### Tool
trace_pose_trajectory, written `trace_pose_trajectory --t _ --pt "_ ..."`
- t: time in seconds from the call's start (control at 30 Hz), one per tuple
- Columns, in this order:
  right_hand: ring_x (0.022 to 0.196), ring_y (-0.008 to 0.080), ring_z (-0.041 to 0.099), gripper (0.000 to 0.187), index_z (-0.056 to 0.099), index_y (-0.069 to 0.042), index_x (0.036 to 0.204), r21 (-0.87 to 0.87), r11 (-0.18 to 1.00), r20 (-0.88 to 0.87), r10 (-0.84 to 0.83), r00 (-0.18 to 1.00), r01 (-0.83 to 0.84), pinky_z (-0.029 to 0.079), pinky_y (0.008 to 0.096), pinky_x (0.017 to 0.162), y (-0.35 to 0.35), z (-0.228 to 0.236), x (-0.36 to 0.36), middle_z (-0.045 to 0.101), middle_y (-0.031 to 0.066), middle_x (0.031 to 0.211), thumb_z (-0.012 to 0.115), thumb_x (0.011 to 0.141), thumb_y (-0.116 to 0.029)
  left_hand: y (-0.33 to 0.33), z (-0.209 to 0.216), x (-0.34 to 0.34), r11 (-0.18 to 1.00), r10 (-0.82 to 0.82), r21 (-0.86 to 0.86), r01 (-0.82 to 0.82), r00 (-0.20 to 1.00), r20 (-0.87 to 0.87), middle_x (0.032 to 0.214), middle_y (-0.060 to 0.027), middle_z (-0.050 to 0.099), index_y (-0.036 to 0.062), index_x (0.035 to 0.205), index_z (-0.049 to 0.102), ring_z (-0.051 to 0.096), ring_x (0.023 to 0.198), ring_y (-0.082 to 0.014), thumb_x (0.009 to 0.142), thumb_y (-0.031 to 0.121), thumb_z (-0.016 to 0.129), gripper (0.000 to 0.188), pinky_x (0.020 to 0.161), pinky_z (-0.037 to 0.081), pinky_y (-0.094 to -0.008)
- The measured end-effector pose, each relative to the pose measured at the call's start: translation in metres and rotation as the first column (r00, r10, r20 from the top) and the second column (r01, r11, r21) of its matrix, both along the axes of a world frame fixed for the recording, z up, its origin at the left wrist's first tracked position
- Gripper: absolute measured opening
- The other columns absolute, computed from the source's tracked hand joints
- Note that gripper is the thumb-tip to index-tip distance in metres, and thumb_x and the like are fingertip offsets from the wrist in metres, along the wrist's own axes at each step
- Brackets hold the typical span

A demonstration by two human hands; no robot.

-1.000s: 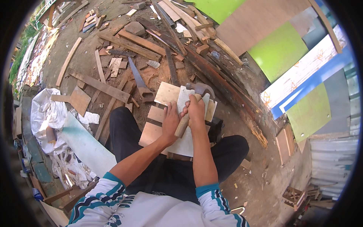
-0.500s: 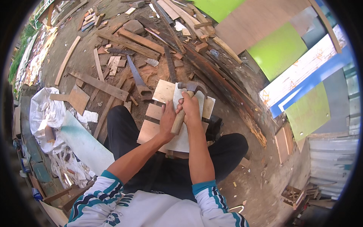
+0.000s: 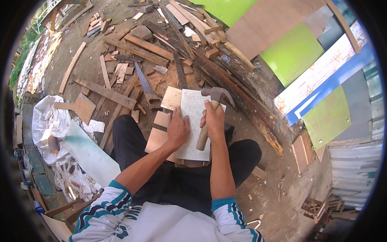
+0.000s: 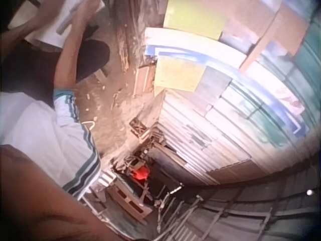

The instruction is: The person sits on the ground and repeatedly strikes a rectangular tile with a hammer. They adjust the tile's position several times and continue hammering along its edges and surface.

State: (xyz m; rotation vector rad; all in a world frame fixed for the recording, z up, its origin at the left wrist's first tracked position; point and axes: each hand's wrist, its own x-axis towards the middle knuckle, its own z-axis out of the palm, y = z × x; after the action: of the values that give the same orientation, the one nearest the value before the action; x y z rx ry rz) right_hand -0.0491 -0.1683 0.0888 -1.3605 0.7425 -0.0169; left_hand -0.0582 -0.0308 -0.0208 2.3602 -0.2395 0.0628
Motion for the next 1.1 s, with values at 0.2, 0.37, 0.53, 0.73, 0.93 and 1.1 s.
trace_pose_trajectory --t 0.2,0.37,0.53,0.73,0.93,1.1 --pt "0.091 0.0446 0.07 0.05 0.058 0.007 0.123 -0.818 0.574 0.073 0.159 0.985 -0.032 0.053 0.0479 0.084 -0.054 -0.049 -0.026 0.07 0.0299 0.102 0.07 0.095 -0.033 0.004 0.008 0.001 0.999 -0.049 0.007 0.05 0.998 -0.047 0.15 -0.0319 0.045 -0.0087 0.151 0.034 0.033 0.149 -0.0452 0.105 0.029 0.052 0.063 0.124 0.021 -0.0543" --pt "0.105 0.0462 0.068 0.054 0.059 0.007 0.122 -0.658 0.739 -0.127 0.078 0.989 -0.143 0.051 0.0459 0.092 -0.047 -0.073 -0.04 0.07 0.0301 0.109 0.077 0.09 -0.032 0.021 0.017 -0.002 0.993 -0.114 0.004 0.115 0.991 -0.07 0.152 -0.032 0.043 -0.0103 0.153 0.03 0.032 0.15 -0.0452 0.098 0.041 0.063 0.082 0.124 0.02 -0.0537" --pt "0.106 0.0384 0.071 0.052 0.06 0.007 0.12 -0.524 0.841 -0.027 0.138 0.99 -0.132 0.051 0.0429 0.093 -0.065 -0.099 -0.049 0.072 0.025 0.112 0.082 0.084 -0.024 0.054 0.047 -0.06 0.931 -0.348 0.052 0.36 0.923 -0.165 0.16 -0.0282 0.033 -0.0101 0.157 0.016 0.026 0.153 -0.0433 0.079 0.056 0.082 0.121 0.125 0.016 -0.057" --pt "0.1 0.0301 0.071 0.049 0.062 0.007 0.119 -0.459 0.883 0.025 0.122 0.992 -0.097 0.052 0.0388 0.091 -0.05 -0.082 -0.052 0.074 0.018 0.11 0.083 0.08 -0.014 0.072 0.035 -0.096 0.894 -0.411 0.11 0.434 0.893 -0.184 0.164 -0.0281 0.024 -0.0087 0.158 0.01 0.02 0.155 -0.0437 0.074 0.042 0.086 0.125 0.126 0.012 -0.0595" --pt "0.094 0.0199 0.069 0.039 0.061 0.006 0.119 -0.419 0.905 -0.016 0.074 0.997 -0.074 0.053 0.0337 0.087 -0.045 -0.076 -0.059 0.071 0.0125 0.106 0.076 0.084 -0.001 0.078 0.032 -0.081 0.852 -0.513 0.058 0.521 0.851 -0.112 0.161 -0.0353 0.023 -0.0126 0.157 0.006 0.023 0.153 -0.0453 0.071 0.023 0.083 0.121 0.127 0.019 -0.0516" --pt "0.096 0.0227 0.07 0.037 0.055 0.007 0.123 -0.32 0.947 0.021 -0.022 1.0 0.028 0.059 0.0349 0.082 -0.027 -0.077 -0.079 0.068 0.0165 0.113 0.071 0.09 0.001 0.112 0.046 -0.042 0.725 -0.669 0.074 0.685 0.726 -0.159 0.159 -0.0367 0.026 -0.0143 0.156 0.004 0.029 0.15 -0.0455 0.069 0.019 0.083 0.122 0.126 0.025 -0.0475"
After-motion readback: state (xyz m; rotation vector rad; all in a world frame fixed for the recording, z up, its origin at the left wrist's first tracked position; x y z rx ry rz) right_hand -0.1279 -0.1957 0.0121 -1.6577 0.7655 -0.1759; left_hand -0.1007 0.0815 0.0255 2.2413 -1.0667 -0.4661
